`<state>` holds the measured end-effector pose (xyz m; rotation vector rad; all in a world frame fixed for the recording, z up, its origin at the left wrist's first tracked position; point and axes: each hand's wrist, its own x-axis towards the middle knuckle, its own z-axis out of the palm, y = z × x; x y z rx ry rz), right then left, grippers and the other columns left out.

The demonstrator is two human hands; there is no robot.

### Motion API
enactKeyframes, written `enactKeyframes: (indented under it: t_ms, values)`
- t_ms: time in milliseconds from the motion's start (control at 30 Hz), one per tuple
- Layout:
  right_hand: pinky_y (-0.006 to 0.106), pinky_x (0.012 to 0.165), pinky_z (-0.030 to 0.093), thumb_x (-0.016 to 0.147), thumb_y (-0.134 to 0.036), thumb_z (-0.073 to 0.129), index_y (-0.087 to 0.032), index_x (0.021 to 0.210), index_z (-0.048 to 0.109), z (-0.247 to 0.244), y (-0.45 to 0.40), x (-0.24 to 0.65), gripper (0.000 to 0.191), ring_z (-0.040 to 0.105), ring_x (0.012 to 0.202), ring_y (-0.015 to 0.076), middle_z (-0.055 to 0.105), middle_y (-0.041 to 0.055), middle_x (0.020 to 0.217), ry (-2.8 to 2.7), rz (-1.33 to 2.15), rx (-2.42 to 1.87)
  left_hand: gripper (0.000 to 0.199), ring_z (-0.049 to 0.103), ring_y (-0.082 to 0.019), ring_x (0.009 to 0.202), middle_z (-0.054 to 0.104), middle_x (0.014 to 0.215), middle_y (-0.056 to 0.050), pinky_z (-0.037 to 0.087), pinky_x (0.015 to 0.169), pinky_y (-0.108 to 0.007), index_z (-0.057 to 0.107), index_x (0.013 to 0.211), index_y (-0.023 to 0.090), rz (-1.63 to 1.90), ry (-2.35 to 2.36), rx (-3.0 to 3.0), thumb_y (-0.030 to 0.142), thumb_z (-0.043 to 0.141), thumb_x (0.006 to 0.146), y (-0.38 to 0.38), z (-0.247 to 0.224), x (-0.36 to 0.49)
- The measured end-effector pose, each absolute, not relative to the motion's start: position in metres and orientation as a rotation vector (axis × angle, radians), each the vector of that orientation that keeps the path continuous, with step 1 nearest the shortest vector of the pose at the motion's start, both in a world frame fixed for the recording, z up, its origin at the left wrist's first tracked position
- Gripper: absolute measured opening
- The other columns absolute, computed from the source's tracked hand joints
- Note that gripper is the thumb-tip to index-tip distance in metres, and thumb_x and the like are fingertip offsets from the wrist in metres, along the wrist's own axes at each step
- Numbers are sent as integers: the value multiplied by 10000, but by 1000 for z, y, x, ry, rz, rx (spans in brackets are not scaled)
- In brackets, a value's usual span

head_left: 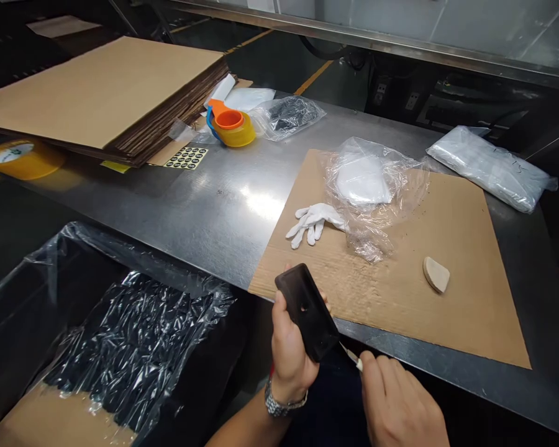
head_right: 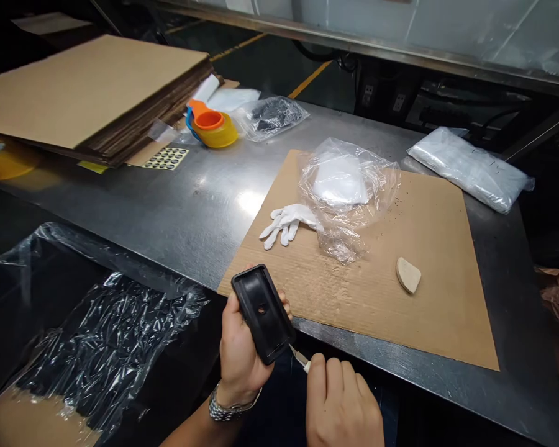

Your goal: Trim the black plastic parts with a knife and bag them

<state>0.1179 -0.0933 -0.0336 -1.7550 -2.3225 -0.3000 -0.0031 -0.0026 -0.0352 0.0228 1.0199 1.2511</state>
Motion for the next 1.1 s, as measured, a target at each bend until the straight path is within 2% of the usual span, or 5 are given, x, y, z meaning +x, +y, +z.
enactKeyframes:
  t_ms: [133, 233, 400, 567, 1100]
  values:
    - [208, 471, 362, 917, -68, 265, -89, 1022, 594, -36, -93, 129, 346, 509, 489, 80, 518, 8, 619, -2356, -207, -1713, 448, 560, -135, 553, 612, 683, -66, 481, 514, -236, 617, 832, 109, 1068, 957, -70, 492, 387, 860, 1, -36, -6]
    - [225, 476, 367, 952, -200, 321, -93, 1113, 579, -33, -94, 133, 322, 503, 480, 90, 501, -4, 603, -2360, -182, -1703, 457, 542, -124, 542, 602, 676, -67, 477, 517, -230, 609, 762, 104, 1012, 925, -83, 492, 388, 859, 2, -36, -6]
    - [225, 459, 342, 950, -255, 356, -114, 1076, 622, -26, -94, 133, 327, 491, 476, 86, 499, -6, 591, -2326, -130, -1701, 365, 525, -125, 534, 587, 664, -34, 463, 514, -233, 603, 972, 178, 1044, 918, -17, 459, 393, 869, 1, -33, -3]
    - [227, 461, 331, 948, -253, 369, -121, 1061, 631, -24, -94, 133, 314, 486, 465, 79, 507, -10, 585, -2349, -123, -1702, 461, 499, -114, 515, 568, 657, -23, 444, 508, -220, 510, 1216, 209, 1044, 883, -5, 480, 356, 877, 0, -31, -3]
    - [219, 438, 324, 955, -258, 348, -137, 1037, 618, -22, -94, 136, 307, 503, 461, 75, 514, -19, 589, -2402, -43, -1700, 503, 508, -126, 542, 573, 665, -29, 437, 524, -226, 290, 1383, 235, 1108, 895, 145, 404, 317, 911, -5, -29, -2]
